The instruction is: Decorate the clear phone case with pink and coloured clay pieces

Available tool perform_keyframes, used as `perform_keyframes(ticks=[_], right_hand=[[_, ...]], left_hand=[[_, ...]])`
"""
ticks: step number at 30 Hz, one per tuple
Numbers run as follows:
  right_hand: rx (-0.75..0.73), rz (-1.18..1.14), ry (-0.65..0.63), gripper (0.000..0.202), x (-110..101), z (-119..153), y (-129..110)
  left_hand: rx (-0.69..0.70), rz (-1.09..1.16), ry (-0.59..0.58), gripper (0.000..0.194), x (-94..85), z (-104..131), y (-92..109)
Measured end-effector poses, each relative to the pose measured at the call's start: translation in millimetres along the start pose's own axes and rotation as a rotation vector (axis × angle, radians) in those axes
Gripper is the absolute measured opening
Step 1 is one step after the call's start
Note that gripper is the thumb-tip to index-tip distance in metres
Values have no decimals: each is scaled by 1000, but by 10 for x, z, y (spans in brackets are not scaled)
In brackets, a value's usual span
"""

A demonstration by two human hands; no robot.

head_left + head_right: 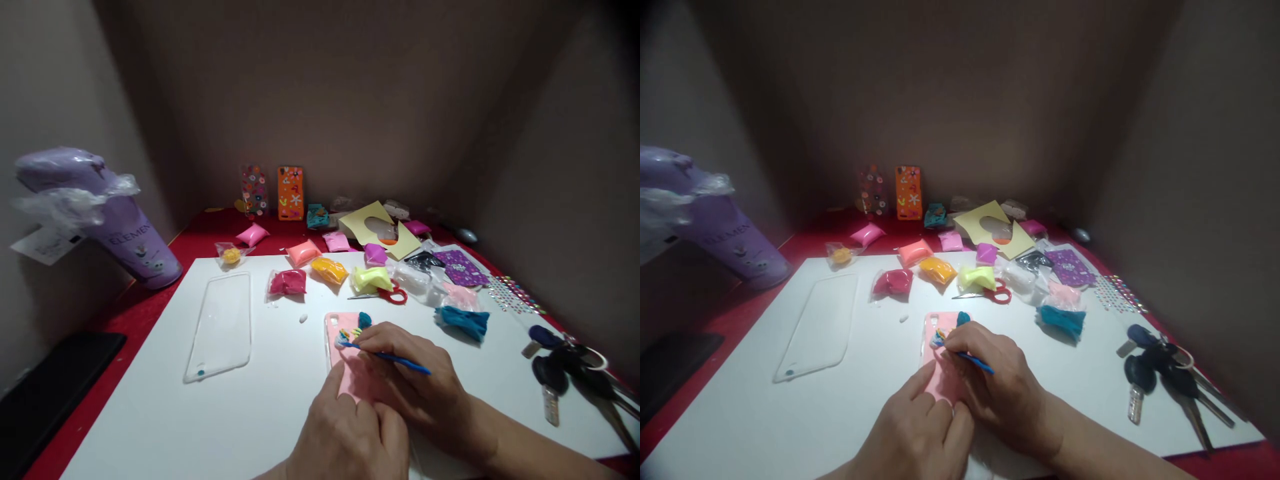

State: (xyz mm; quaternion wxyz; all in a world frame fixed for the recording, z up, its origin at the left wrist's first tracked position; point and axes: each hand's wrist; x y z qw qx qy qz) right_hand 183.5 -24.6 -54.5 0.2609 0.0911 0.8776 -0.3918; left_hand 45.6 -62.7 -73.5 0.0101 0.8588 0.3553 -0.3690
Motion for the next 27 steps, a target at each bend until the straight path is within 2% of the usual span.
perform_keyframes(ticks=[16,21,27], right_hand=[[20,-13,-10,14,57,48,71],[-32,-23,-19,18,71,50,94],[-3,-9,-20,16,42,35,42]], left_hand=[[6,-3,-22,17,-6,12,10],[7,9,-27,16,-6,16,14],[9,-6,-29,18,-8,10,8]])
Point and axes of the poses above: each hand's wrist, its own z-axis away from the middle knuckle, its own x-axis out of the palm, y = z × x, and after that the axes turned 7 degrees about x, right-handed
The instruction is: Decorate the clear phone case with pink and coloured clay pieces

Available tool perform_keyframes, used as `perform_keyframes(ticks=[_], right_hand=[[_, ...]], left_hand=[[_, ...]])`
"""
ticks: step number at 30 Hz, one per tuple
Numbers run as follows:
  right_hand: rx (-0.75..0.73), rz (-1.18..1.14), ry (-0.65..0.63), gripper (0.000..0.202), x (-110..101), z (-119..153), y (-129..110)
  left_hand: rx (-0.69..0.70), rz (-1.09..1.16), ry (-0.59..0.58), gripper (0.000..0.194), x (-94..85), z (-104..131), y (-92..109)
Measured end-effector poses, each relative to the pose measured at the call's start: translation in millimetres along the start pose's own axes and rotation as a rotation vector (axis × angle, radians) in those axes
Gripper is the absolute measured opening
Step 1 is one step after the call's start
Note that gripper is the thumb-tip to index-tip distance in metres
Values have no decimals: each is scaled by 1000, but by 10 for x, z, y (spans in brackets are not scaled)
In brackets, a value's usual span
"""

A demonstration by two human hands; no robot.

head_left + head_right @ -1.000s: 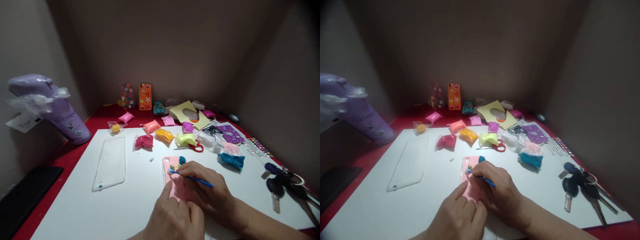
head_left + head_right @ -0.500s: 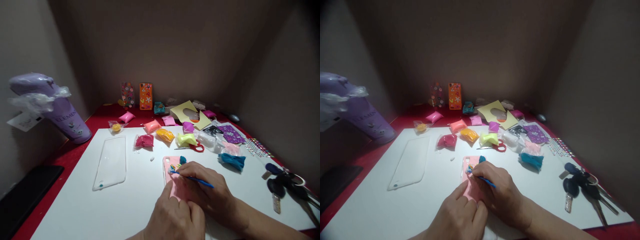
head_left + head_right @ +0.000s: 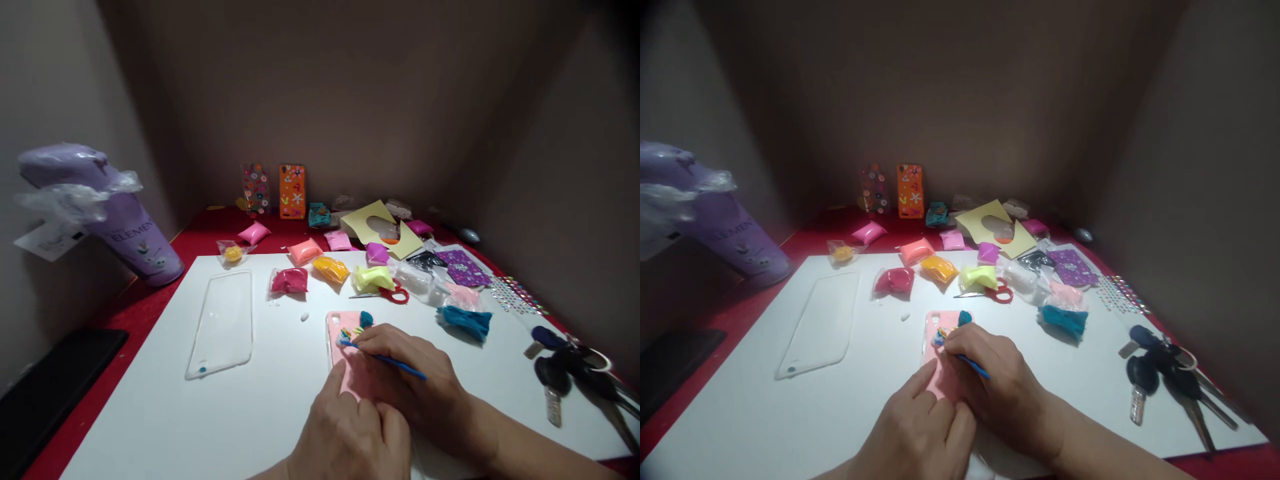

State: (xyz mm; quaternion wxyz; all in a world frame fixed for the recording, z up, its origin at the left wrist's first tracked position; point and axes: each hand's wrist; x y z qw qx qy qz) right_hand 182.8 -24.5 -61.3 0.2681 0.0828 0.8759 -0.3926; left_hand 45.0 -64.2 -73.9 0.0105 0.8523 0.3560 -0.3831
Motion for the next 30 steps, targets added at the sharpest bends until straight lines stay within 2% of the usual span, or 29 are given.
perform_keyframes(ticks=[30], right_hand=[[-12,8,35,15,-5,-8,-12]], left_hand=[[7,27,-8,22,-2,7,-14]])
Point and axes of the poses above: each hand's wrist, its own z-axis away from the middle knuckle, its own x-axis out of the palm, y = z × x, and after that the axes turned 7 degrees about x, right-handed
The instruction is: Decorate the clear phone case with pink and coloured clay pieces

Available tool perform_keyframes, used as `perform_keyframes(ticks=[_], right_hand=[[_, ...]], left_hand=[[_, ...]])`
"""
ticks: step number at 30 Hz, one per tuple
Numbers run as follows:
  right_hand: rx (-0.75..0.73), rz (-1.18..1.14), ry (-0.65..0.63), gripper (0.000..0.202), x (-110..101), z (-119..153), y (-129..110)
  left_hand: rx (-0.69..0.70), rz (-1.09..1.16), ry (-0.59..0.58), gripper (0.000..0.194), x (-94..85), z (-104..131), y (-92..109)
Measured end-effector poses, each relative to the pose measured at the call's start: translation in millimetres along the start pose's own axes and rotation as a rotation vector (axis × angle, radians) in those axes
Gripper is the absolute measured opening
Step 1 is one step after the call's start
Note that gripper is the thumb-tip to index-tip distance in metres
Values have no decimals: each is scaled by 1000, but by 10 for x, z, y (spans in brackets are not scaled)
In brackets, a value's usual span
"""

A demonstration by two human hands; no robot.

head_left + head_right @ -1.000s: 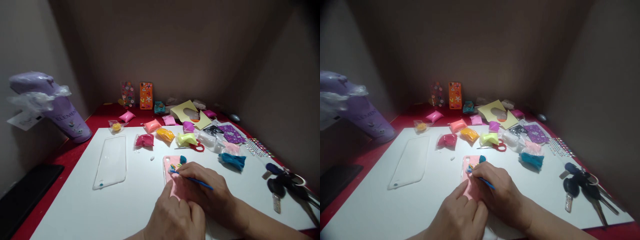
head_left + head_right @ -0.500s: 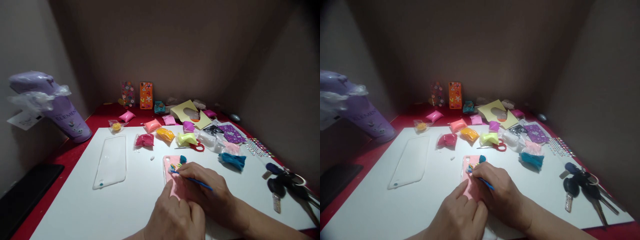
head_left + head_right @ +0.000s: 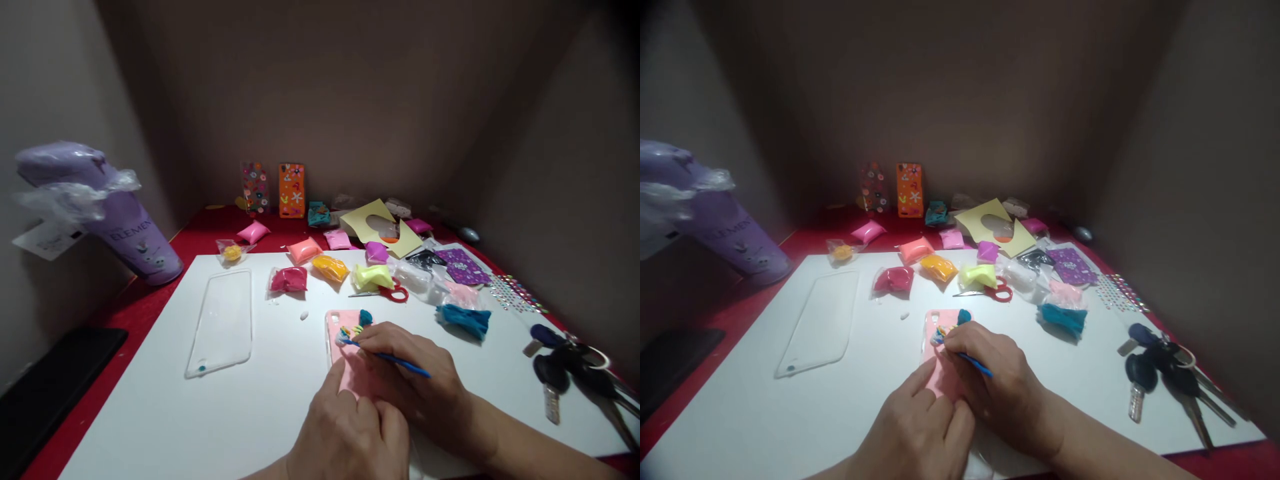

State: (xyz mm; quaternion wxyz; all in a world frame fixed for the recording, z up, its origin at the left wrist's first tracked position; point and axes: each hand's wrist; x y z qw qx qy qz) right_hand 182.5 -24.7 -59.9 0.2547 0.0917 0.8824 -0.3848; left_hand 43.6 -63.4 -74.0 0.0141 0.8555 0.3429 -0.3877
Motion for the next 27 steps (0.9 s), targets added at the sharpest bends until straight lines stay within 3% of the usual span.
perform_keyframes(ticks=[16,27], right_hand=[[-67,60,20,15,58,13,59],[15,2,5,15,21,-1,19]], left_hand=[[-6,0,-10,22,-1,16,19],[-7,-6,6,22,-17,-11,3]])
Point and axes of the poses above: each hand's wrist, its own z-axis away from the middle knuckle, its own x-axis out of the palm, y = z × x, and after that the axes turned 7 degrees about x, right-handed
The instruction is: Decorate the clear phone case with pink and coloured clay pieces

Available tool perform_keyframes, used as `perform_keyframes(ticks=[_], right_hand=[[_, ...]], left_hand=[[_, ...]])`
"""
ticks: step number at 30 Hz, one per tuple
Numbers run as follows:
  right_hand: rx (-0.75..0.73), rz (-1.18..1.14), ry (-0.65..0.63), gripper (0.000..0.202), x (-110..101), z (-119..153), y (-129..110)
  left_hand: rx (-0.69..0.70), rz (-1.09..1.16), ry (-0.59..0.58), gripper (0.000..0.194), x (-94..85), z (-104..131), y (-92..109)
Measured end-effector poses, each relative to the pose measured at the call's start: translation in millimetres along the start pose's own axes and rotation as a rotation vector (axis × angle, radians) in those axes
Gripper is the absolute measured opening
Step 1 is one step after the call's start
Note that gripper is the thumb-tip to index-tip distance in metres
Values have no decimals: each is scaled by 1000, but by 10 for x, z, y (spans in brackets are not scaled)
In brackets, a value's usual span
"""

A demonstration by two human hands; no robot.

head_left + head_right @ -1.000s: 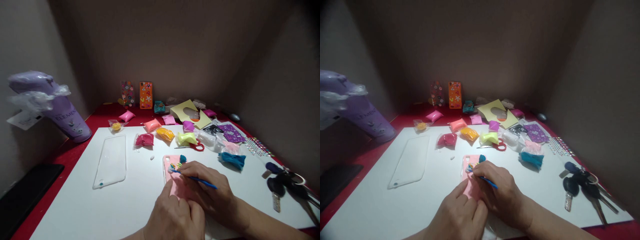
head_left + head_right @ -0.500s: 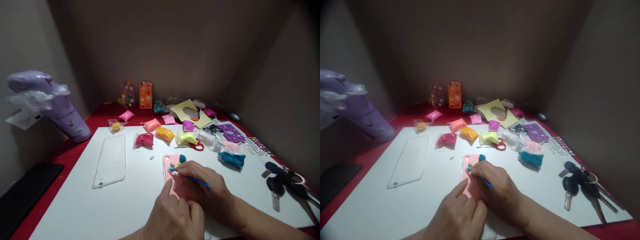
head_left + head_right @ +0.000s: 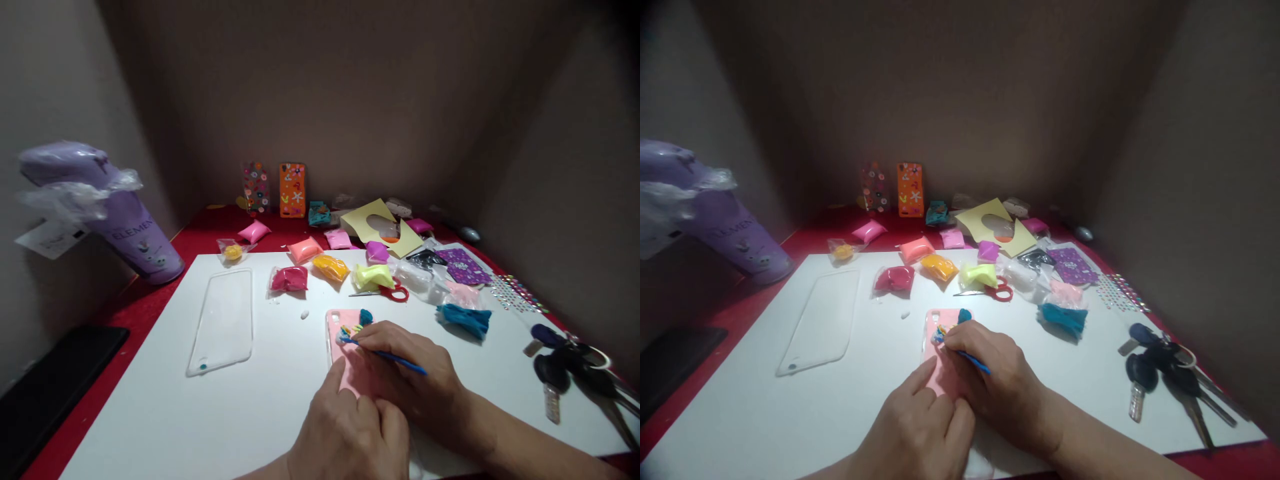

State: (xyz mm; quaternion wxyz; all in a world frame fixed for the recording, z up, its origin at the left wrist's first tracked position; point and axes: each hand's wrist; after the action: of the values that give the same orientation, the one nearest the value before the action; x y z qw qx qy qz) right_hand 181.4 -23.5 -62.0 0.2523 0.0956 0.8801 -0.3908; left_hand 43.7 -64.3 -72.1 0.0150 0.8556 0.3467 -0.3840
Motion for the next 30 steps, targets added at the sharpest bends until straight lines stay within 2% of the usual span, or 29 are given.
perform_keyframes(ticks=[8,16,30], right_hand=[[-55,4,-25,18,36,49,72],[-30,-5,5,18,-28,7,-32],[-2,-2,12,19,16,45,45]], left_hand=[[8,3,-6,21,6,6,5],[13,-5,-15,20,14,28,2],[6,3,-4,19,-1,5,-3]])
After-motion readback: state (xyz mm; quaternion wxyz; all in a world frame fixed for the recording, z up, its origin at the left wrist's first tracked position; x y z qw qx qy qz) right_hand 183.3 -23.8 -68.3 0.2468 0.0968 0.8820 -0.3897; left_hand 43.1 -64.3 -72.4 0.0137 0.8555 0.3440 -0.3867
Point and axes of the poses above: each hand's wrist, its own z-axis away from the middle knuckle, its own x-axis out of the palm, y = z × x, and after that the axes turned 7 degrees about x, right-handed
